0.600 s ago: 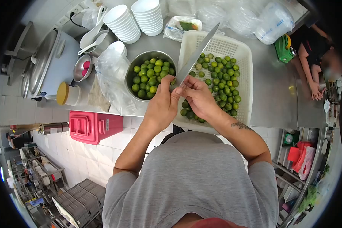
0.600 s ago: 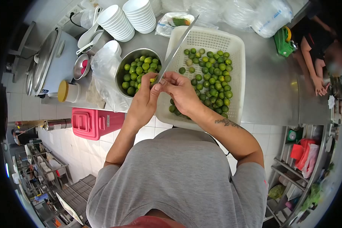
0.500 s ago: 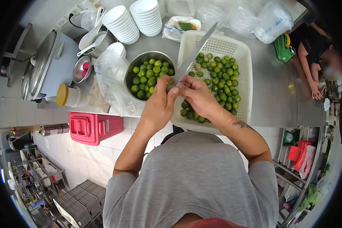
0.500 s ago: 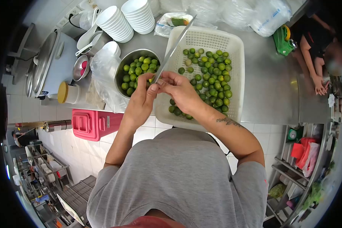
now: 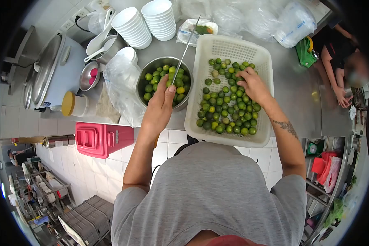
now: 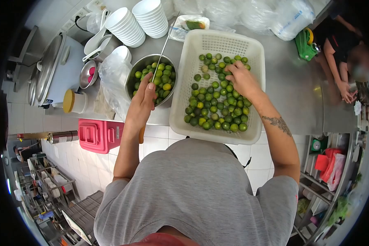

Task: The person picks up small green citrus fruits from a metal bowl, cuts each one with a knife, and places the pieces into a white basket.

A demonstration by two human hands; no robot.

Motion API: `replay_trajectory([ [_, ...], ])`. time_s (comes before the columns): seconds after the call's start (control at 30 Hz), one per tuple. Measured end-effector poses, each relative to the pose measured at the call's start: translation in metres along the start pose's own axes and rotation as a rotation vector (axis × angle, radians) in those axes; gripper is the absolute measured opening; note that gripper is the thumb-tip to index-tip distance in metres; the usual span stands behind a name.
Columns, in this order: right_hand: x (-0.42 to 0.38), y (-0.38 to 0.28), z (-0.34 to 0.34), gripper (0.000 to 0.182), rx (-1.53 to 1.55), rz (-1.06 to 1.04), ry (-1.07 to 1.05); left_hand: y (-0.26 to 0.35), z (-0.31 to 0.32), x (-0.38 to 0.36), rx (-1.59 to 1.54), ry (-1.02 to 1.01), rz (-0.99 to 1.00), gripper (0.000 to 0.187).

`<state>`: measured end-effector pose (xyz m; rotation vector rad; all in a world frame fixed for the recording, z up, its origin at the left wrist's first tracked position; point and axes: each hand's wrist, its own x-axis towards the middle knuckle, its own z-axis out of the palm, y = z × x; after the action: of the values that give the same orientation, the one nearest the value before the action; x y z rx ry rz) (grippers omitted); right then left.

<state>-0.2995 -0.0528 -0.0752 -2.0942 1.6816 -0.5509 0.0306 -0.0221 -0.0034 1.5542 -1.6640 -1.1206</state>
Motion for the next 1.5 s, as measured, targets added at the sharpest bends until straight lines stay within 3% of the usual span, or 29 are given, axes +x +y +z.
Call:
replay_trajectory([
  [0.03, 0.003, -0.010, -0.003, 0.033, 0.124, 0.035, 0.001, 0.004, -0.001, -0.001, -0.010, -0.011, 0.003, 0.059],
  [0.13, 0.002, -0.048, -0.009, 0.032, 1.044, 0.286, -0.089, 0.019, -0.004, -0.012, -0.072, -0.103, -0.018, 0.057],
  [0.23, -0.003, -0.073, 0.003, 0.032, 1.337, 0.168, -0.014, 0.020, -0.001, -0.020, -0.114, -0.192, 0.030, 0.056],
  [0.37, -0.001, -0.082, 0.012, 0.034, 1.444, 0.090, -0.020, 0.012, 0.007, -0.027, -0.047, -0.234, 0.141, 0.057],
  [0.67, -0.004, -0.107, 0.021, 0.027, 1.478, 0.152, 0.143, 0.016, 0.014, -0.036, 0.160, -0.252, 0.210, 0.054],
  [0.87, -0.005, -0.114, 0.025, 0.019, 1.374, 0.105, 0.142, 0.013, 0.020, -0.035, 0.215, -0.191, 0.283, 0.055],
  [1.17, -0.005, -0.130, 0.032, 0.012, 1.245, 0.090, 0.026, 0.022, 0.022, -0.022, 0.148, -0.168, 0.255, 0.054],
  [1.37, -0.007, -0.130, 0.033, 0.015, 1.276, 0.019, -0.089, 0.024, 0.021, -0.018, -0.008, -0.176, 0.177, 0.042],
  [1.47, -0.004, -0.132, 0.025, 0.021, 1.302, 0.108, -0.164, 0.021, 0.014, -0.018, -0.027, -0.174, 0.170, 0.040],
  [1.5, -0.003, -0.126, 0.027, 0.023, 1.086, 0.080, -0.165, 0.022, 0.011, -0.018, -0.022, -0.162, 0.148, 0.041],
])
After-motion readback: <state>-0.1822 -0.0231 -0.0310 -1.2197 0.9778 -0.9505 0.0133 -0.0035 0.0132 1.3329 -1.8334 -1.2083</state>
